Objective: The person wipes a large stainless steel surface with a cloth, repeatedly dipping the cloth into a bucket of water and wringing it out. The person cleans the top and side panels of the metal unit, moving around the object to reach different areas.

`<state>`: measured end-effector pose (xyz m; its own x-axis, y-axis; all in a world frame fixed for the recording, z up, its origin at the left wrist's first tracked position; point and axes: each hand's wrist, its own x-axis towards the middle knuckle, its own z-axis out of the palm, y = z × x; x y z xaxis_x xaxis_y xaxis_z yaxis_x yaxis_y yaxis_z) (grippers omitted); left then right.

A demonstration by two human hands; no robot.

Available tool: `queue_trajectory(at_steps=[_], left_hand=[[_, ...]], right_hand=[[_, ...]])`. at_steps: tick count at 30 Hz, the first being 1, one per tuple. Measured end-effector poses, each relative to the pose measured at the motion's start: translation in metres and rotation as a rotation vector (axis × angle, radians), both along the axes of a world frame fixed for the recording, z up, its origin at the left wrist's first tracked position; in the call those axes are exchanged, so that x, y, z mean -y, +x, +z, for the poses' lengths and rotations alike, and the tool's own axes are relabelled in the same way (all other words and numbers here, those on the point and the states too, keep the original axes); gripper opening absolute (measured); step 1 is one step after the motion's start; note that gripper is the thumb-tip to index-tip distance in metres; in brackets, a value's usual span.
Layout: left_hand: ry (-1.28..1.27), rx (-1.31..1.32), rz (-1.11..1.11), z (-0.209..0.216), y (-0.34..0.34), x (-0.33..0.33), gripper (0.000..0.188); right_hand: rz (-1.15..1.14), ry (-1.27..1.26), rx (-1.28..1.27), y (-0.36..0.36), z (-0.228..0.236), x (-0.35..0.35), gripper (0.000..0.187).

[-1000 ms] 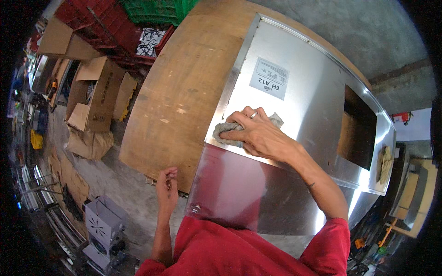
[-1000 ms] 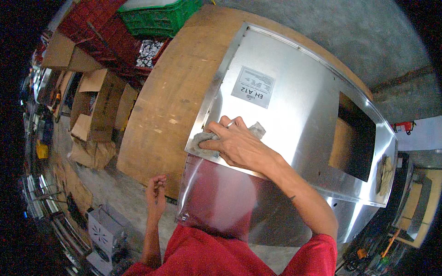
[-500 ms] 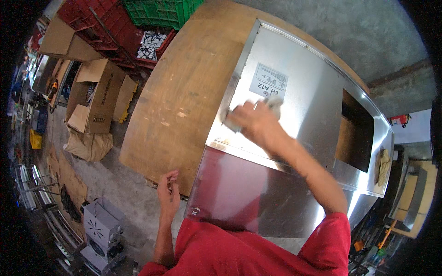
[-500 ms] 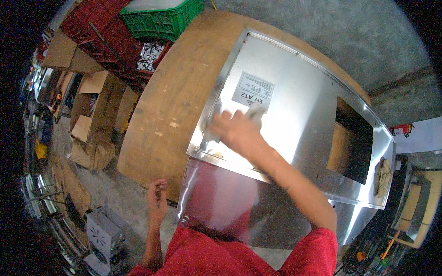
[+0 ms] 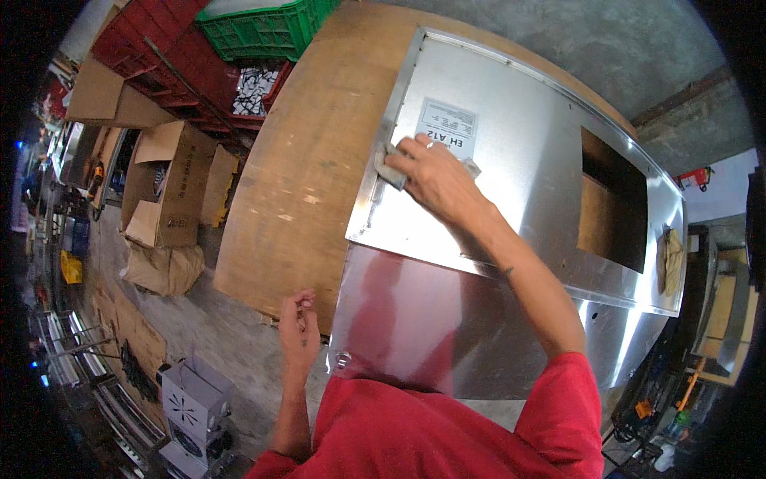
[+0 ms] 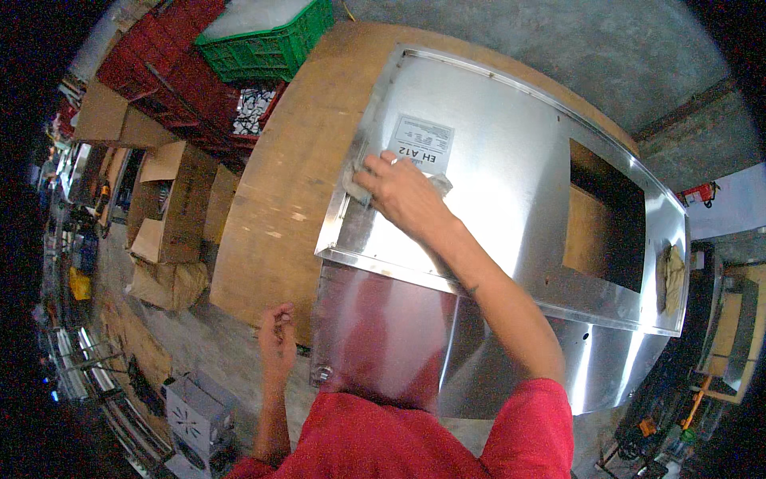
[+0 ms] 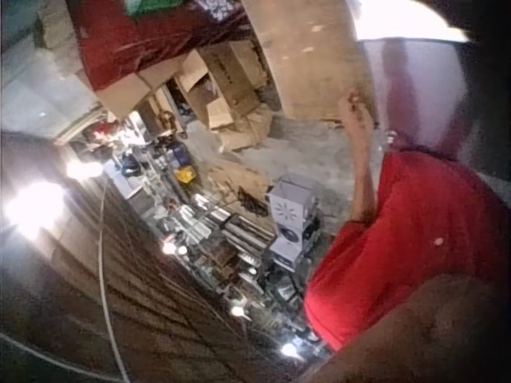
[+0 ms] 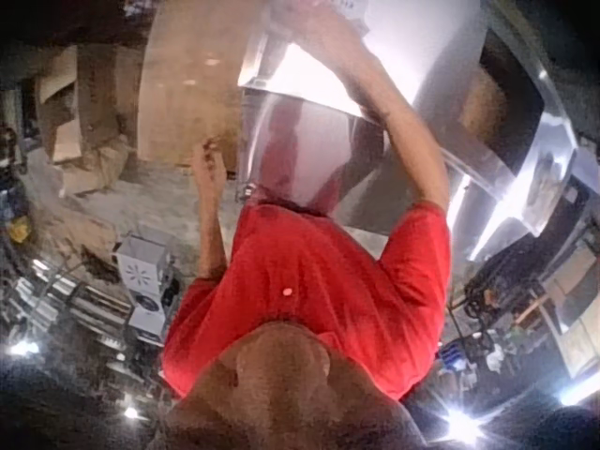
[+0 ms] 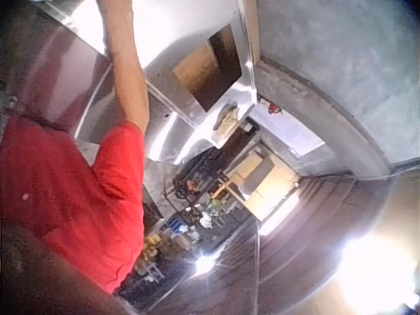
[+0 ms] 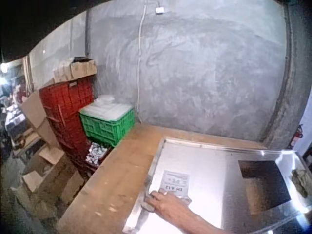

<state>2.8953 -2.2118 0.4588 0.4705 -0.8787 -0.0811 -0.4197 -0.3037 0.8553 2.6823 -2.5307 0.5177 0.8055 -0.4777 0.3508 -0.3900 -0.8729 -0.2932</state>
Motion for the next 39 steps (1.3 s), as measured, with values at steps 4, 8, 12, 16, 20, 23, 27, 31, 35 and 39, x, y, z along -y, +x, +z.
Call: queue_trajectory(at_steps=[4, 8, 12, 16, 20, 23, 27, 31, 35, 39], left_hand=[[-0.031, -0.012, 0.017, -0.008, -0.004, -0.007, 0.021], [-0.043, 0.021, 0.001, 0.003, -0.007, 0.001, 0.02], [-0.076, -0.04, 0.03, 0.005, -0.006, 0.005, 0.021], [-0.075, -0.045, 0.023, 0.016, -0.003, 0.008, 0.022], [-0.056, 0.077, 0.002, 0.003, 0.007, 0.005, 0.022], [-0.003, 0.001, 0.034, 0.007, 0.009, 0.002, 0.02], [-0.024, 0.021, 0.01, 0.016, 0.014, 0.008, 0.021], [-0.096, 0.009, -0.06, 0.025, 0.018, 0.046, 0.024], [-0.075, -0.194, -0.027, 0.062, 0.004, 0.113, 0.024], [-0.35, -0.157, -0.123, 0.041, -0.004, 0.203, 0.026]], right_hand=[[0.06, 0.006, -0.014, 0.009, 0.009, -0.058, 0.025], [0.001, 0.274, 0.021, 0.008, 0.019, -0.056, 0.029], [-0.024, 0.334, 0.089, 0.006, 0.017, -0.058, 0.026], [-0.076, 0.294, 0.127, 0.009, 0.015, -0.073, 0.022], [-0.046, 0.271, 0.138, 0.015, -0.001, -0.067, 0.025], [-0.14, 0.169, 0.148, 0.022, -0.006, -0.028, 0.021], [-0.325, 0.018, 0.143, 0.027, 0.001, 0.058, 0.015], [-0.481, -0.006, 0.259, 0.03, -0.007, 0.087, 0.018], [-0.398, 0.085, 0.215, 0.037, -0.007, 0.025, 0.016], [-0.185, 0.168, 0.109, 0.026, 0.001, -0.061, 0.022]])
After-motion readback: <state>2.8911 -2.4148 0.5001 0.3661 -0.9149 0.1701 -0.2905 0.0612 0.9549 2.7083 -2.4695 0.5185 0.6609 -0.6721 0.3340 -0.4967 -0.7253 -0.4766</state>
